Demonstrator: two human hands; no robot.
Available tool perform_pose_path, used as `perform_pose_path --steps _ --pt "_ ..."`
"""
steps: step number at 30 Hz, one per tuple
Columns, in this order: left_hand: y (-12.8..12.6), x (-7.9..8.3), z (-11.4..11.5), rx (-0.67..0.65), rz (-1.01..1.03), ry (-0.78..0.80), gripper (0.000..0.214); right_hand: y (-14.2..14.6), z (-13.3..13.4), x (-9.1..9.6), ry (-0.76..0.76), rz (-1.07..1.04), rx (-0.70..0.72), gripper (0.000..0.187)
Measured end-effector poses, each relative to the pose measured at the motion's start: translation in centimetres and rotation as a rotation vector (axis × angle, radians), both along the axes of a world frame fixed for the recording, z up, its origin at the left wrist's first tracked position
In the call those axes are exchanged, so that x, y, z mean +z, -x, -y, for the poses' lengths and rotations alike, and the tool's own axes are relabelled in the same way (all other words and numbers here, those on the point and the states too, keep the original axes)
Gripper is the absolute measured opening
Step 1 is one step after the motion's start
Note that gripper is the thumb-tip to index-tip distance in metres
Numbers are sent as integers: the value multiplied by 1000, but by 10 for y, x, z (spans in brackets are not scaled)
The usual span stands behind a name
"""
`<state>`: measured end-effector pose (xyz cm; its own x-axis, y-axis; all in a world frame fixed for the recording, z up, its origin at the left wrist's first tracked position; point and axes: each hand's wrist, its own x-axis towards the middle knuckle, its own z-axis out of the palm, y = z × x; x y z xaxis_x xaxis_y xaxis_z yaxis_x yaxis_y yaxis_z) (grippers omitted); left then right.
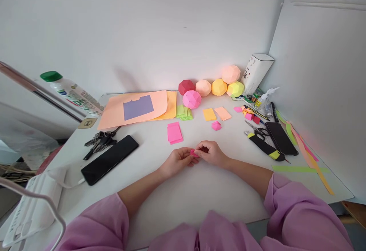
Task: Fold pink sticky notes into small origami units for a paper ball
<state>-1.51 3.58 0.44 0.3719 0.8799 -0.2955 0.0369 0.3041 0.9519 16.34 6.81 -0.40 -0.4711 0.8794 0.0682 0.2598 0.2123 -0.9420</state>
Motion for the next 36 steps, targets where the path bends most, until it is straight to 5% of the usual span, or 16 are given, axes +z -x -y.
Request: perform_pose_path --steps 17,36 --pt "5 -3 -7 -129 34 13 31 -3 -6 3 244 -35 70 24" --pt "-7 1 -2 14 -71 25 30 -7 -7 -2 161 -101 38 25"
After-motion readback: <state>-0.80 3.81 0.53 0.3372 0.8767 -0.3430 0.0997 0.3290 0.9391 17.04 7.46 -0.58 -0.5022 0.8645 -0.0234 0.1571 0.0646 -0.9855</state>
